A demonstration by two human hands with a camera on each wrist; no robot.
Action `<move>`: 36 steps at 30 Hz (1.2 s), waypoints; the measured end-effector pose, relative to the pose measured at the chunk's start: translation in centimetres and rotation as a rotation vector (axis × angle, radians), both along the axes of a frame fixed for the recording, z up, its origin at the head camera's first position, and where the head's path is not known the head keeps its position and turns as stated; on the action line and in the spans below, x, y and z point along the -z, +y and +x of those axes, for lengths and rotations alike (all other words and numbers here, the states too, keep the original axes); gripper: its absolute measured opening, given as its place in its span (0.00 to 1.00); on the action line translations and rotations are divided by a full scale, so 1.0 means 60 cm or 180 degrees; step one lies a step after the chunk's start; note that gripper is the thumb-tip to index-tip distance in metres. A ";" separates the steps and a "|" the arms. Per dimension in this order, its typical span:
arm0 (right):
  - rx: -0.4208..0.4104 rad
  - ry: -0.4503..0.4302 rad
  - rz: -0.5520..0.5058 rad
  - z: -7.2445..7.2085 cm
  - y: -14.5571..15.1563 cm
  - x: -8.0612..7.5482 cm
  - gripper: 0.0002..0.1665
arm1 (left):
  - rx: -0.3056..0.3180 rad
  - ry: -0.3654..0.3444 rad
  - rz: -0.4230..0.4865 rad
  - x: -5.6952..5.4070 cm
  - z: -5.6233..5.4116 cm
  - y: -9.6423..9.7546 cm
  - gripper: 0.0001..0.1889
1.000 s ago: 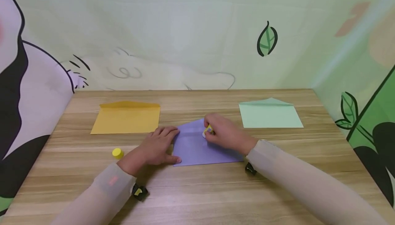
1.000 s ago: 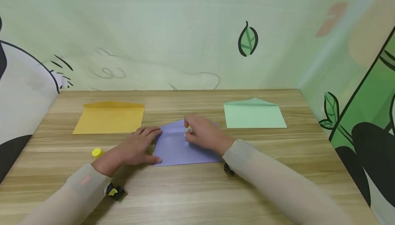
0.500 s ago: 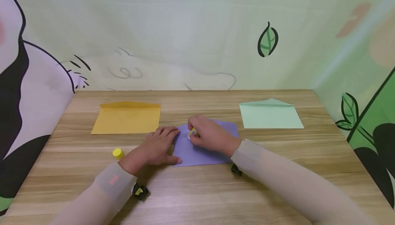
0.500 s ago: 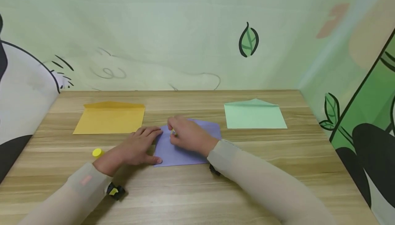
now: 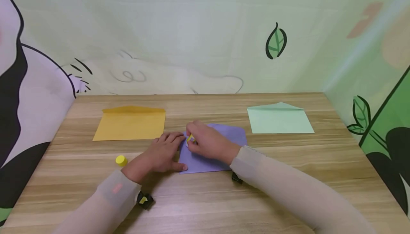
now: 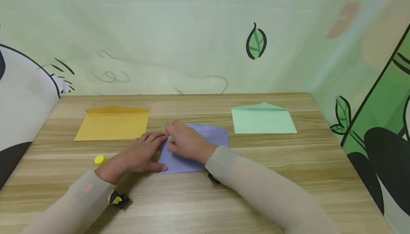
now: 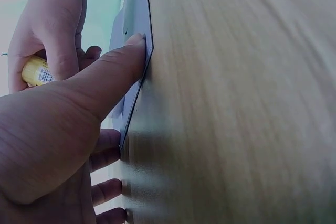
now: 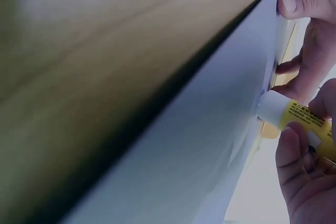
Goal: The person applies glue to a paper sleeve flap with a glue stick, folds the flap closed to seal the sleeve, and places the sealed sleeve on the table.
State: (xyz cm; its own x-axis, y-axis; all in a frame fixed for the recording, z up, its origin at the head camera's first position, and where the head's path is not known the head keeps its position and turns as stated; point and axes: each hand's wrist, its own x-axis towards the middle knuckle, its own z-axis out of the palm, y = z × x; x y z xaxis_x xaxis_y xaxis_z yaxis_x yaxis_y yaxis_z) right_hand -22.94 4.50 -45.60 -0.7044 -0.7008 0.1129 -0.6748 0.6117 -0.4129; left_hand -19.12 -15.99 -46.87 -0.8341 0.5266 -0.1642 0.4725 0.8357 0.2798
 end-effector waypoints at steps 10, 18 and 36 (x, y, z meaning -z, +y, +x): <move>0.0089 -0.0127 0.0012 0.007 0.012 -0.012 0.11 | 0.0020 0.0002 -0.0059 0.003 0.001 0.001 0.53; 0.0249 -0.0242 -0.0124 0.002 0.045 -0.006 0.11 | 0.0007 -0.0008 -0.0080 0.004 0.002 0.001 0.53; 0.0591 -0.0007 -0.0257 -0.003 0.131 -0.001 0.10 | -0.0005 0.0016 -0.0036 0.003 0.002 0.000 0.53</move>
